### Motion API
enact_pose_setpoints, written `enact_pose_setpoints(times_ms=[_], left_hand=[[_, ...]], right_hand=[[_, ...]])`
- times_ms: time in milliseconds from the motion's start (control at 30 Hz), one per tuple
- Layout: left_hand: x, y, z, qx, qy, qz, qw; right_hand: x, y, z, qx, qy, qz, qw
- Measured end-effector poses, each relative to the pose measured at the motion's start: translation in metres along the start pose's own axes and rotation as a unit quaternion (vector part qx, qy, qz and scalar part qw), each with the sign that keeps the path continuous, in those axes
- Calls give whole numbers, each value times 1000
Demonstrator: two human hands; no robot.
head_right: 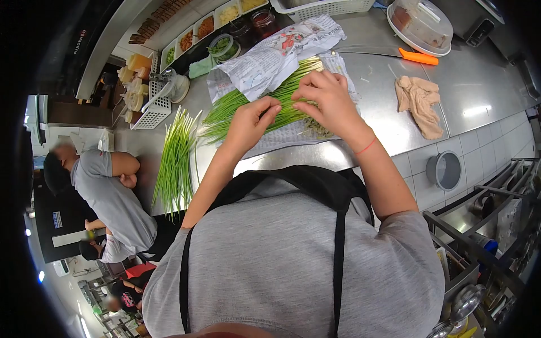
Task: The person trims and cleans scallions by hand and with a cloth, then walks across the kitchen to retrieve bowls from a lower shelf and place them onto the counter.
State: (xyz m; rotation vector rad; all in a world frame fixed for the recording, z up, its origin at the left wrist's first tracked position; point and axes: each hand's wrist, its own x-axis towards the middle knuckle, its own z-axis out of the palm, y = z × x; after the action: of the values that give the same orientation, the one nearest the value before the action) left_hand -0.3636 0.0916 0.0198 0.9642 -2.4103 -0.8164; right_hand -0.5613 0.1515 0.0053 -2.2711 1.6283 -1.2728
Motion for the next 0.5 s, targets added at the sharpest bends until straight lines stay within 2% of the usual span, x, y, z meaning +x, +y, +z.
enact_pose_setpoints(times_ms=[33, 100, 200, 267, 300, 333, 367, 433, 500], left_hand=[[-1, 0, 1, 1, 1, -1, 1000], [-2, -1, 3, 44, 43, 70, 996], [-4, 5, 4, 108, 50, 76, 990], [-5, 6, 8, 98, 69, 78, 990], [-5, 5, 9, 88, 88, 79, 989], [-6, 4, 9, 88, 88, 79, 989], [-8, 1, 7, 77, 83, 49, 992], [-12, -7, 3, 67, 76, 17, 995], [-15, -14, 0, 50, 66, -34, 996]], right_hand=[[1, 1, 1, 8, -17, 8, 1000], [1, 2, 5, 17, -35, 13, 999], [-3, 5, 10, 75, -6, 34, 997], [-4, 12, 16, 118, 51, 70, 989], [-4, 19, 16, 117, 51, 70, 989], [-6, 32, 13, 87, 99, 89, 987], [-10, 45, 9, 57, 147, 107, 982], [-23, 70, 2, -9, 165, 140, 976], [-35, 82, -9, 6, 160, 174, 972]])
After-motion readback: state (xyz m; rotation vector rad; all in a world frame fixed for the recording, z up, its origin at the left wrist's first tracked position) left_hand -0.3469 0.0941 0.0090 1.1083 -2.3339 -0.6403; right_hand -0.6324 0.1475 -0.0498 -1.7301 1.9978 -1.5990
